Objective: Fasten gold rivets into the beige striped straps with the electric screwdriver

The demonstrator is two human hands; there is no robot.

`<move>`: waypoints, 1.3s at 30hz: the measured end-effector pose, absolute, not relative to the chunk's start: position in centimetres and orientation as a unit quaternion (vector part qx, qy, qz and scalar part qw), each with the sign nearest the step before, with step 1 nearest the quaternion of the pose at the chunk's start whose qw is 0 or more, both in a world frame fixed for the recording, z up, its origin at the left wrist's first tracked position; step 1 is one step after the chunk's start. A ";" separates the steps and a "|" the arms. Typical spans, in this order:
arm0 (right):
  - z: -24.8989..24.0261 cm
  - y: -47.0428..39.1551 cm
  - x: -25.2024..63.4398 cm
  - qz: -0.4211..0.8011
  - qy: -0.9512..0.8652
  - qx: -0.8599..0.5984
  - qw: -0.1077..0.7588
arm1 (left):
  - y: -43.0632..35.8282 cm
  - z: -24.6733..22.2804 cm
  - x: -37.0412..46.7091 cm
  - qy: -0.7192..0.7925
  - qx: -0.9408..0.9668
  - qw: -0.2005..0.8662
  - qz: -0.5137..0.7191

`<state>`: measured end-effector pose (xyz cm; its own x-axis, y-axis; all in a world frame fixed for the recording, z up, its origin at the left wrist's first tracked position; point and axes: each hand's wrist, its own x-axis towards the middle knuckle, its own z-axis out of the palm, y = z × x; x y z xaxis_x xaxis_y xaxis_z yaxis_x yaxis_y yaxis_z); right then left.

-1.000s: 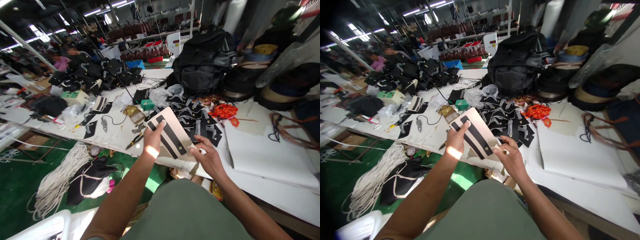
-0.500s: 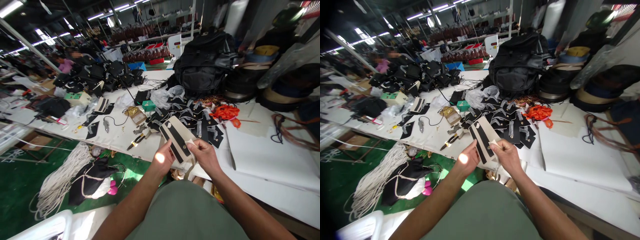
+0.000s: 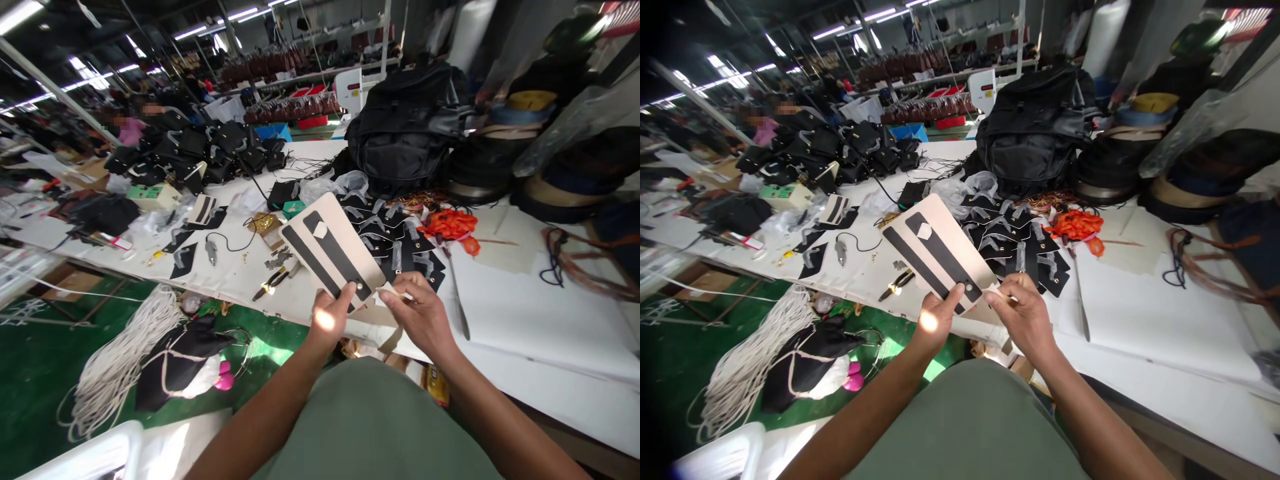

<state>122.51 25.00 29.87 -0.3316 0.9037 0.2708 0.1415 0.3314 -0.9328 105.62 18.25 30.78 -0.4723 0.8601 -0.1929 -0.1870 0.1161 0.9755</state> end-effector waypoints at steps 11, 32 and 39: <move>29.9 25.3 121.3 0.515 -0.676 -0.410 0.331 | 18.6 32.7 107.1 0.597 0.348 0.425 0.585; 30.6 26.5 122.0 0.436 -0.785 -0.359 0.254 | 20.2 29.9 106.9 0.647 0.325 0.353 0.592; 33.1 22.6 119.8 0.530 -0.815 -0.112 0.205 | 20.9 26.4 102.3 0.742 0.203 0.268 0.580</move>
